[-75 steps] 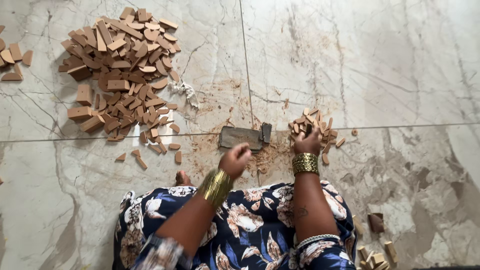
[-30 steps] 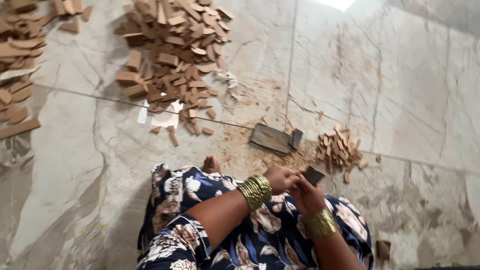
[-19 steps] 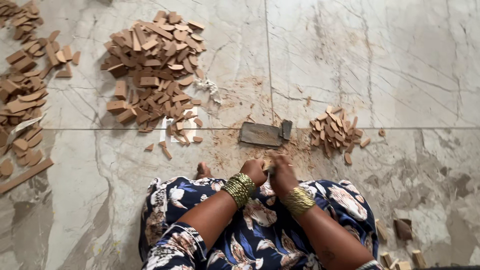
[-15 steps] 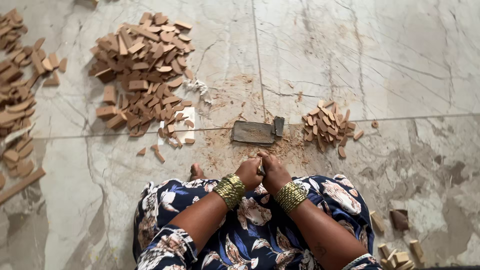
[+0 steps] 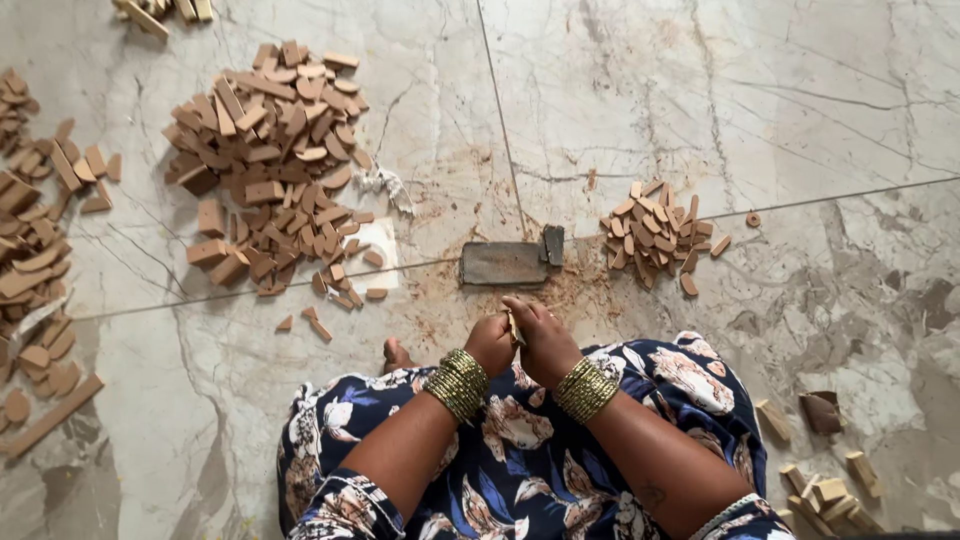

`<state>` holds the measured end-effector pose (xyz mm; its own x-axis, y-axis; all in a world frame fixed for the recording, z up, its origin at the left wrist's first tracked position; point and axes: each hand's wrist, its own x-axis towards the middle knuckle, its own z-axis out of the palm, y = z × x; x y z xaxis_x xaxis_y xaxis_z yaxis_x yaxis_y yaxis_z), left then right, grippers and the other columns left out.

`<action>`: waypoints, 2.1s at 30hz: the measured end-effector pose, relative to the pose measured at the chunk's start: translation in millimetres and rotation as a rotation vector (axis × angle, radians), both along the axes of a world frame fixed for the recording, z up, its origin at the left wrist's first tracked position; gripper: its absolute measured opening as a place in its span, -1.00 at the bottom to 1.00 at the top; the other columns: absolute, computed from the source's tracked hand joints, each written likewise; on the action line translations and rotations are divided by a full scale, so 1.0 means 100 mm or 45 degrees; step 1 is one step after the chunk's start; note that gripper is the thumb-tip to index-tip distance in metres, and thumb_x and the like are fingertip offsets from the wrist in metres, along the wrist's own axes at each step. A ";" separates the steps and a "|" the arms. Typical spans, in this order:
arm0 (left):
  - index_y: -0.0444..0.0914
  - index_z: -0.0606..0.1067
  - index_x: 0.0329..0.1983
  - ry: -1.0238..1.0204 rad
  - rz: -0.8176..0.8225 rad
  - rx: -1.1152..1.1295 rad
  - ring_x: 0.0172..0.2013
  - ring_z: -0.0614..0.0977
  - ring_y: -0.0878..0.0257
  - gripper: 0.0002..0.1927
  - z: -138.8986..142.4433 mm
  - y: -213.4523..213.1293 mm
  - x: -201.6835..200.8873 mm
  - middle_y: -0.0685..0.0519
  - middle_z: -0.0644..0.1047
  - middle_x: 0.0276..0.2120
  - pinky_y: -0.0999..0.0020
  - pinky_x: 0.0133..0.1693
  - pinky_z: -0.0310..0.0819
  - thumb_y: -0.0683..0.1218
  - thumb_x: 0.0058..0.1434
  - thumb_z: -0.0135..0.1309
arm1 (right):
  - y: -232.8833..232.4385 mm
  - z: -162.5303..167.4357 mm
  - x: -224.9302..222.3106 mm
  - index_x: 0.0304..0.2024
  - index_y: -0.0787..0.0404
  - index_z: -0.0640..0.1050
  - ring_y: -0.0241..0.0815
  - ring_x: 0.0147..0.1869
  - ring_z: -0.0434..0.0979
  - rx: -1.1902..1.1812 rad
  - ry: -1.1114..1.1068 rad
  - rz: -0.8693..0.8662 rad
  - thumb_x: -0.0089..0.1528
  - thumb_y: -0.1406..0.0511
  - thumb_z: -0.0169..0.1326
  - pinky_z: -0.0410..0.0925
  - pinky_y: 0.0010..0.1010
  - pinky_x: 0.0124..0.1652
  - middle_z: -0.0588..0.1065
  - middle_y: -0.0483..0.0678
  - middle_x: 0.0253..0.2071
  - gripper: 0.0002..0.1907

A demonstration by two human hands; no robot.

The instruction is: The person sits on the floor and uses a fixed blade tool to shape small wooden pieces. They hold each piece with both hands and rub it against the blade to smooth or round the edges, then place the finished piece into a pile on the floor.

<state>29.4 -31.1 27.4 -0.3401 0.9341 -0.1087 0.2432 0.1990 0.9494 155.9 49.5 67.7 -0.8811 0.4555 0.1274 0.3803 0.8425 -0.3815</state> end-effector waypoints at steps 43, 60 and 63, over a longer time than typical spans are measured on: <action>-0.28 0.49 -0.18 -0.228 -0.041 -0.290 -0.39 0.53 0.40 -0.84 0.05 0.06 0.01 0.08 0.55 -0.37 0.45 -0.26 0.47 -0.07 0.34 0.05 | 0.18 0.18 0.07 0.32 0.04 0.27 0.00 -0.17 0.55 -0.737 0.028 -0.211 0.25 0.43 -0.05 0.46 -0.18 -0.18 0.49 0.11 -0.16 -0.43; -0.21 0.54 -0.23 -0.832 0.262 -0.103 -0.43 0.48 0.39 -0.90 -0.15 0.08 0.00 0.13 0.58 -0.36 0.47 -0.41 0.37 -0.14 0.25 0.23 | 0.17 -0.04 0.09 0.48 -0.02 -0.05 0.04 -0.27 0.55 -0.573 -0.089 -0.300 0.23 0.46 -0.15 0.47 -0.12 -0.26 0.49 0.13 -0.19 -0.20; -0.21 0.56 -0.20 -0.983 0.523 -0.079 -0.41 0.55 0.38 -0.87 -0.06 0.09 -0.09 0.12 0.63 -0.34 0.45 -0.43 0.44 -0.17 0.17 0.21 | -0.03 -0.08 0.05 0.44 -0.07 -0.02 0.00 -0.22 0.59 -0.622 -0.318 -0.179 0.18 0.50 -0.17 0.53 -0.17 -0.23 0.47 0.11 -0.11 -0.19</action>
